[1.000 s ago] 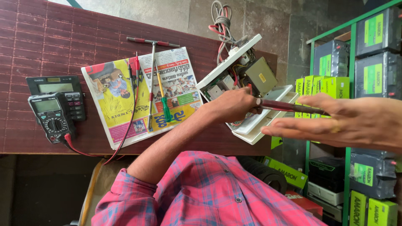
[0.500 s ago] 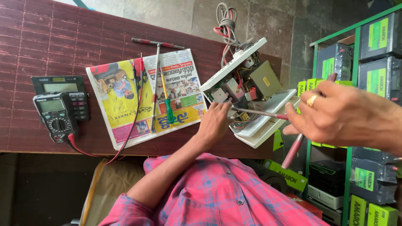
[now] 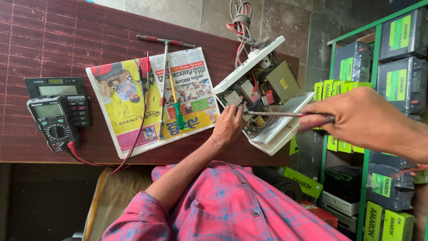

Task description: The person repairs an open white electronic device on a workbench. They use a multimeter to test components, then use a screwdriver and an L-shaped wrench to tighten screws on the internal circuit board and casing. Finally, they reattach the front cover of the device.

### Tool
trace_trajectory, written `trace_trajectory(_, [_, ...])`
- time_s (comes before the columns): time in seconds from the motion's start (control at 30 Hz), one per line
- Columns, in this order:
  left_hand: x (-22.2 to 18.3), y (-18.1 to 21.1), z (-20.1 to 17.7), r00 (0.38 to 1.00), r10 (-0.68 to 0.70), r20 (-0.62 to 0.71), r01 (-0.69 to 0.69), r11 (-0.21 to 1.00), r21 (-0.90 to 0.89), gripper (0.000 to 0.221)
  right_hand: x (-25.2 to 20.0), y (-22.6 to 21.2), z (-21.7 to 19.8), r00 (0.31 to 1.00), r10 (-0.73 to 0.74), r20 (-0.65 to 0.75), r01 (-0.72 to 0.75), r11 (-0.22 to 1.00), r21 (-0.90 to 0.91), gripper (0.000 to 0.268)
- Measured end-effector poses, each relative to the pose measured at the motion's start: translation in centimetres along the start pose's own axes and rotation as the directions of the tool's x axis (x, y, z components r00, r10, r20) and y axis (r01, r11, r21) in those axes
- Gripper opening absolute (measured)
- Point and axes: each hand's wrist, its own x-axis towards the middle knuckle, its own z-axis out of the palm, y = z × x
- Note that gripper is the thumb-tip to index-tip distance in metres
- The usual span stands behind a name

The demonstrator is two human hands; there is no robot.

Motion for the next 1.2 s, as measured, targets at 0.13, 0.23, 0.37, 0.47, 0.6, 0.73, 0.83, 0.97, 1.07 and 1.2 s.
trace_trajectory(0.13, [0.1,0.1,0.0,1.000,0.013,0.019,-0.013,1.000,0.028,0.059,-0.2,-1.6,-0.1,0.806,0.508,0.304,-0.541,0.840,0.030,0.041])
trace_trajectory(0.23, [-0.1,0.3,-0.3,1.000,-0.013,0.018,0.013,1.000,0.001,0.060,-0.2,-0.8,0.2,0.859,0.427,0.283,-0.479,0.866,0.146,0.042])
trace_trajectory(0.37, [0.4,0.3,-0.9,1.000,-0.008,0.002,0.008,1.000,0.002,0.061,-1.0,0.9,0.8,0.997,-0.015,0.080,0.010,0.998,0.069,0.047])
trace_trajectory(0.47, [-0.1,0.4,-0.9,0.999,-0.044,0.010,0.044,0.998,-0.053,0.063,-2.6,1.7,1.7,0.996,0.007,0.091,0.015,0.971,-0.239,0.063])
trace_trajectory(0.6, [0.2,0.5,-0.9,0.997,-0.077,-0.017,0.075,0.991,-0.107,0.061,-3.4,1.8,2.4,0.971,-0.179,0.161,0.236,0.832,-0.501,0.058])
trace_trajectory(0.73, [0.2,0.3,-0.7,0.995,-0.097,-0.021,0.095,0.990,-0.108,0.054,-3.7,1.2,2.4,0.960,-0.259,0.105,0.276,0.817,-0.506,0.057])
trace_trajectory(0.83, [0.5,0.3,-0.5,0.995,-0.096,-0.037,0.092,0.991,-0.099,0.051,-3.9,1.4,2.6,0.952,-0.287,0.107,0.300,0.802,-0.517,0.059])
trace_trajectory(0.97, [0.7,0.2,-0.4,0.994,-0.093,-0.051,0.089,0.993,-0.076,0.046,-4.1,2.1,3.0,0.929,-0.355,0.109,0.349,0.737,-0.578,0.057])
trace_trajectory(1.07, [0.7,0.2,-0.3,0.994,-0.095,-0.060,0.092,0.994,-0.059,0.043,-4.3,2.8,3.2,0.915,-0.371,0.160,0.385,0.679,-0.624,0.058])
trace_trajectory(1.2, [0.8,0.4,-0.2,0.992,-0.104,-0.073,0.100,0.993,-0.057,0.040,-3.7,4.2,2.7,0.851,-0.525,0.023,0.440,0.687,-0.578,0.055])
